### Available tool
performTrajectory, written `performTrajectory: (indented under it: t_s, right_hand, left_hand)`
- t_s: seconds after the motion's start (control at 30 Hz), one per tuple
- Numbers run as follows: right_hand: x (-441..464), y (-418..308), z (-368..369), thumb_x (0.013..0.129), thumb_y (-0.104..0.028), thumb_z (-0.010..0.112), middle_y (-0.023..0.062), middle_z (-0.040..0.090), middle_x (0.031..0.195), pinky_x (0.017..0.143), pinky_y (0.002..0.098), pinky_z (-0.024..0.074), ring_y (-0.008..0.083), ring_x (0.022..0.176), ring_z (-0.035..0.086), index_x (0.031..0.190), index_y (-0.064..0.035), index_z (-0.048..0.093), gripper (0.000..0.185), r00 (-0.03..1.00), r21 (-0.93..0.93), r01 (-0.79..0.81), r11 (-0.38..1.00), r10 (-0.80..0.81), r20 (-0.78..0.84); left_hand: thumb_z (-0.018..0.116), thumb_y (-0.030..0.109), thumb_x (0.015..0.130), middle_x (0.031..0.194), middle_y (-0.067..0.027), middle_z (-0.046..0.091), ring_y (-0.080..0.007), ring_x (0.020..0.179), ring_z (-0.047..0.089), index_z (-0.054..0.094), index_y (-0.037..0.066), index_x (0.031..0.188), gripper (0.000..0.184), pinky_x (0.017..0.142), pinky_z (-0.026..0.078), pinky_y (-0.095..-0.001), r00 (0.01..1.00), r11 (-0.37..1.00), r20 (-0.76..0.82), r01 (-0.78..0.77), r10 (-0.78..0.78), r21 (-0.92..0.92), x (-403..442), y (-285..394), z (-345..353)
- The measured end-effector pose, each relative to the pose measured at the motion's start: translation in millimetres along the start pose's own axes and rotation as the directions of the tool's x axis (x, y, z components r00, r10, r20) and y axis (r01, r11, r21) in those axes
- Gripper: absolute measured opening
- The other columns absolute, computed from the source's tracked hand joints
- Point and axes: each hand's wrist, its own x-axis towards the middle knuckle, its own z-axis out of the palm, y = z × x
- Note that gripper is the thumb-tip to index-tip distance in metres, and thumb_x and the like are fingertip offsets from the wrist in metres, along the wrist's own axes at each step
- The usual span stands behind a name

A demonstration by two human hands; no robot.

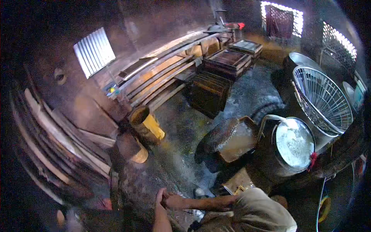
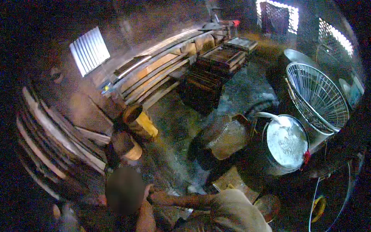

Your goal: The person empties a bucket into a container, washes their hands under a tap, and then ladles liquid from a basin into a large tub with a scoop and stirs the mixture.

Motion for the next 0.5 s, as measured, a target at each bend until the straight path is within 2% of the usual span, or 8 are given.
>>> performTrajectory:
  t_s: [0.1,0.17,0.27,0.37,0.4,0.43,0.47,0.5]
  right_hand:
    - [28,-6,-123,0.081,-0.026,0.056,0.0201,0.053,0.102,0.085,0.0469,0.0421,0.0372,0.098,0.052,0.097,0.0002,0.057,0.031,0.948,0.073,0.098,0.993,-0.071,-0.310]
    - [72,41,-100,0.084,-0.028,0.051,0.0198,0.054,0.094,0.083,0.0484,0.0409,0.0389,0.095,0.051,0.095,0.0004,0.056,0.031,0.896,0.087,0.237,0.968,-0.183,-0.404]
    - [97,85,-150,0.088,-0.027,0.046,0.0187,0.055,0.093,0.082,0.0475,0.0421,0.0361,0.091,0.053,0.097,-0.0001,0.055,0.030,0.921,0.057,0.279,0.959,-0.250,-0.297]
    - [116,200,-153,0.089,-0.032,0.044,0.0170,0.057,0.091,0.080,0.0465,0.0431,0.0332,0.087,0.055,0.093,-0.0025,0.057,0.033,0.839,0.190,-0.071,0.979,0.161,-0.519]
    - [114,236,-182,0.088,-0.034,0.044,0.0171,0.058,0.091,0.079,0.0448,0.0436,0.0321,0.085,0.056,0.093,-0.0030,0.059,0.034,0.829,0.133,-0.242,0.961,0.276,-0.486]
    - [109,275,-221,0.087,-0.036,0.045,0.0172,0.059,0.091,0.078,0.0431,0.0440,0.0310,0.083,0.058,0.092,-0.0035,0.060,0.036,0.802,0.064,-0.401,0.914,0.384,-0.456]
    - [104,313,-256,0.086,-0.038,0.045,0.0173,0.060,0.091,0.077,0.0414,0.0444,0.0300,0.081,0.059,0.092,-0.0039,0.062,0.038,0.757,-0.011,-0.545,0.839,0.486,-0.436]
    - [102,348,-274,0.085,-0.039,0.045,0.0174,0.061,0.091,0.076,0.0397,0.0449,0.0289,0.080,0.060,0.091,-0.0044,0.063,0.040,0.696,-0.085,-0.668,0.739,0.580,-0.424]
  left_hand:
    - [0.055,0.022,0.085,0.069,-0.0057,0.060,-0.0173,0.059,0.058,0.059,0.005,0.096,0.021,0.052,0.048,-0.0323,0.999,0.971,0.000,-0.035,0.037,0.237,71,81,48]
    - [0.055,0.022,0.085,0.068,-0.0052,0.059,-0.0161,0.057,0.057,0.059,0.005,0.095,0.021,0.050,0.048,-0.0312,0.987,0.914,0.066,-0.159,0.145,0.374,108,134,97]
    - [0.057,0.024,0.085,0.060,-0.0023,0.055,-0.0095,0.044,0.050,0.059,0.005,0.093,0.020,0.040,0.042,-0.0250,0.747,0.830,0.496,-0.551,0.444,0.086,123,208,180]
    - [0.058,0.028,0.085,0.073,-0.0047,0.059,-0.0136,0.061,0.059,0.056,0.007,0.109,0.032,0.053,0.049,-0.0272,0.766,0.873,0.639,-0.360,0.075,0.329,167,253,246]
    - [0.057,0.028,0.086,0.084,-0.0065,0.060,-0.0173,0.073,0.060,0.054,0.007,0.116,0.037,0.063,0.050,-0.0301,0.560,0.976,0.824,-0.214,0.085,0.046,191,254,257]
    - [0.056,0.029,0.087,0.099,-0.0079,0.056,-0.0208,0.086,0.057,0.048,0.007,0.122,0.042,0.073,0.047,-0.0328,0.482,0.793,0.871,-0.563,0.089,0.231,229,256,275]
    - [0.055,0.029,0.087,0.114,-0.0092,0.052,-0.0244,0.098,0.054,0.042,0.007,0.129,0.048,0.083,0.045,-0.0355,0.400,0.332,0.912,-0.876,0.093,0.350,266,259,292]
    - [0.053,0.030,0.088,0.129,-0.0106,0.048,-0.0279,0.111,0.051,0.036,0.007,0.135,0.054,0.093,0.042,-0.0382,0.315,-0.097,0.944,-0.941,0.096,0.324,304,262,310]
